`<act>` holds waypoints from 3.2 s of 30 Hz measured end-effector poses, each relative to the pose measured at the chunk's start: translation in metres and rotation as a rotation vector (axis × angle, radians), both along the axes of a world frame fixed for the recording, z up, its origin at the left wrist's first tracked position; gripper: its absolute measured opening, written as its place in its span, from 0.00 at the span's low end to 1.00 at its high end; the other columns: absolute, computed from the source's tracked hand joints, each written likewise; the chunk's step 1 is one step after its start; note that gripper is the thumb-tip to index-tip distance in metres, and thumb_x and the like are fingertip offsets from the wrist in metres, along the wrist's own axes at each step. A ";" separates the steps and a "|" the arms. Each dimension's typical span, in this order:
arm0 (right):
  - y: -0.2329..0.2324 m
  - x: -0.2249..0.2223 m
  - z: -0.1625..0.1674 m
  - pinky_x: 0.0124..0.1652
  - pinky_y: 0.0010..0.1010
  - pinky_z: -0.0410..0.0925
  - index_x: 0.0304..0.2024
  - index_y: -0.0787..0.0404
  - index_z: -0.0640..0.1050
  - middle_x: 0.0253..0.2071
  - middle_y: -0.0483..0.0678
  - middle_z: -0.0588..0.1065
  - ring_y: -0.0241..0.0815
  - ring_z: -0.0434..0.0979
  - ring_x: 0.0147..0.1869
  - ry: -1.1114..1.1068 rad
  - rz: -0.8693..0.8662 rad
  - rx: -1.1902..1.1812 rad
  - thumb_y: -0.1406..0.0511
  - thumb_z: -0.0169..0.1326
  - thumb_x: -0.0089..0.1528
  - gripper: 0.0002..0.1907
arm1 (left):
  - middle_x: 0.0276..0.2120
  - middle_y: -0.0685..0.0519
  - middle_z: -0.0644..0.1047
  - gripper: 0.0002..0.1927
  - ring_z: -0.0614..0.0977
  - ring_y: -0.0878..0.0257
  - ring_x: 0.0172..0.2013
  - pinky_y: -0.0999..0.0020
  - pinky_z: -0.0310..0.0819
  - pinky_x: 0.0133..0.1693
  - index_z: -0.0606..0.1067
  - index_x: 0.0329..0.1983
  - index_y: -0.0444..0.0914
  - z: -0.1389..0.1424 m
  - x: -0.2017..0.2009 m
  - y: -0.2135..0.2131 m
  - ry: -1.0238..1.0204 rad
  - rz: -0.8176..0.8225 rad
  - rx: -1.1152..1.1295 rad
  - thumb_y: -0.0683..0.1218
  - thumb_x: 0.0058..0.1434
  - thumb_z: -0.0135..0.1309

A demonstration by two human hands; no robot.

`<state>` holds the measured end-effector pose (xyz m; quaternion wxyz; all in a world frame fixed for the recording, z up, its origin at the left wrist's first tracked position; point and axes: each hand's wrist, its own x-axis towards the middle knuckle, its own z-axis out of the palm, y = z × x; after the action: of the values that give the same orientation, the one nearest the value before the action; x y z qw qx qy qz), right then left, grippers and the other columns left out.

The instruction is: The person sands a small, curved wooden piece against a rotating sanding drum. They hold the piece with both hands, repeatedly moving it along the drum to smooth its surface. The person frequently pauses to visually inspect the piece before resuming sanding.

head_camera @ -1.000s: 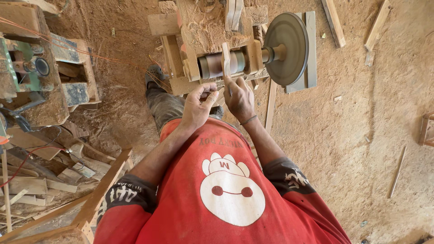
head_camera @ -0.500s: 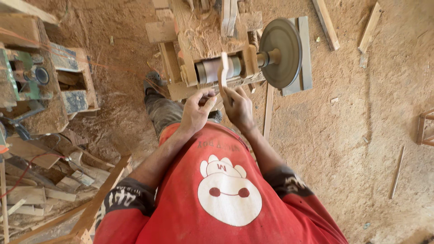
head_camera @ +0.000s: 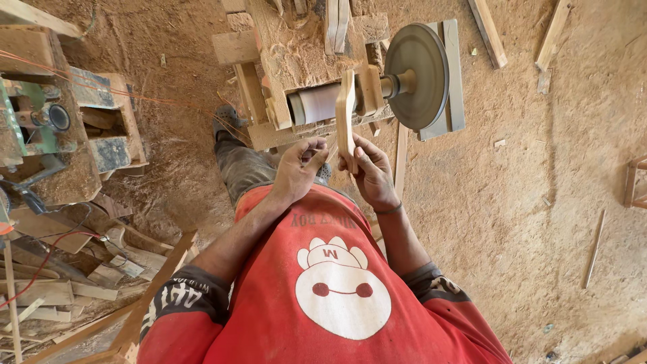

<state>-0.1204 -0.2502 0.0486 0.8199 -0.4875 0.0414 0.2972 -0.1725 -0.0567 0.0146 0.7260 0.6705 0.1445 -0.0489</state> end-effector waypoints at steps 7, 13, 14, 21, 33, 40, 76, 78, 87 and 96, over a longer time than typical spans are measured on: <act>0.015 0.025 -0.008 0.46 0.29 0.71 0.62 0.68 0.75 0.45 0.49 0.77 0.37 0.76 0.44 -0.337 0.068 -0.516 0.67 0.49 0.72 0.18 | 0.44 0.52 0.82 0.15 0.83 0.67 0.43 0.72 0.79 0.46 0.77 0.55 0.34 0.009 -0.003 0.005 0.090 0.037 -0.050 0.45 0.68 0.57; 0.032 0.034 -0.017 0.38 0.36 0.68 0.55 0.64 0.80 0.35 0.52 0.72 0.45 0.73 0.37 -0.933 0.124 -1.252 0.68 0.54 0.69 0.13 | 0.43 0.51 0.82 0.14 0.84 0.65 0.43 0.71 0.80 0.46 0.77 0.54 0.35 0.018 -0.002 0.011 0.133 0.049 -0.089 0.45 0.68 0.56; 0.035 0.035 -0.019 0.39 0.38 0.68 0.55 0.64 0.80 0.34 0.53 0.71 0.48 0.72 0.37 -1.034 0.131 -1.281 0.68 0.55 0.68 0.13 | 0.43 0.51 0.82 0.14 0.84 0.65 0.44 0.70 0.80 0.47 0.77 0.54 0.35 0.018 -0.002 0.012 0.120 0.051 -0.071 0.45 0.69 0.57; 0.047 0.042 -0.026 0.37 0.40 0.67 0.55 0.64 0.80 0.33 0.52 0.70 0.48 0.71 0.37 -1.186 0.205 -1.346 0.67 0.55 0.69 0.13 | 0.45 0.51 0.82 0.15 0.84 0.64 0.45 0.69 0.81 0.49 0.76 0.56 0.35 0.020 -0.003 0.016 0.078 0.007 0.021 0.46 0.70 0.55; 0.041 0.012 -0.019 0.35 0.41 0.68 0.59 0.62 0.80 0.32 0.53 0.69 0.50 0.72 0.34 -1.164 0.199 -1.356 0.69 0.55 0.66 0.18 | 0.42 0.51 0.83 0.13 0.84 0.65 0.42 0.70 0.81 0.45 0.78 0.53 0.34 0.022 0.000 0.011 0.102 0.035 -0.075 0.46 0.69 0.56; 0.006 -0.007 -0.014 0.36 0.34 0.71 0.61 0.65 0.76 0.41 0.49 0.74 0.37 0.74 0.35 -0.351 0.024 -0.744 0.68 0.50 0.70 0.18 | 0.42 0.51 0.83 0.14 0.84 0.66 0.42 0.72 0.81 0.45 0.78 0.54 0.35 0.019 -0.002 0.015 0.121 0.058 -0.053 0.46 0.69 0.56; 0.040 0.047 -0.021 0.35 0.41 0.66 0.53 0.66 0.80 0.32 0.53 0.69 0.50 0.70 0.36 -1.193 0.257 -1.354 0.67 0.55 0.69 0.12 | 0.44 0.53 0.82 0.16 0.83 0.66 0.42 0.71 0.79 0.46 0.77 0.56 0.34 0.011 -0.002 0.015 0.122 0.049 -0.037 0.46 0.68 0.57; 0.042 0.054 -0.024 0.36 0.41 0.66 0.51 0.65 0.80 0.33 0.52 0.69 0.49 0.70 0.38 -1.258 0.222 -1.364 0.66 0.55 0.70 0.11 | 0.46 0.52 0.82 0.17 0.83 0.66 0.43 0.70 0.79 0.47 0.76 0.57 0.34 0.012 -0.001 0.016 0.112 0.049 -0.015 0.46 0.68 0.57; 0.057 0.065 -0.024 0.35 0.41 0.67 0.52 0.67 0.80 0.33 0.54 0.69 0.51 0.71 0.36 -1.242 0.240 -1.349 0.66 0.55 0.70 0.12 | 0.49 0.49 0.82 0.20 0.83 0.63 0.47 0.69 0.79 0.50 0.75 0.59 0.34 0.017 0.001 0.021 0.140 0.042 -0.041 0.48 0.68 0.55; 0.060 0.069 -0.024 0.35 0.42 0.67 0.51 0.67 0.80 0.33 0.54 0.70 0.51 0.71 0.36 -1.220 0.264 -1.367 0.67 0.54 0.69 0.12 | 0.49 0.49 0.82 0.19 0.83 0.64 0.47 0.69 0.78 0.51 0.76 0.59 0.34 0.018 0.002 0.020 0.120 0.028 -0.003 0.48 0.69 0.55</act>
<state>-0.0512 -0.1907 0.0244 0.1935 -0.9382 -0.2869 -0.0090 -0.1706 -0.0363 0.0329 0.7178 0.6631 0.1968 -0.0792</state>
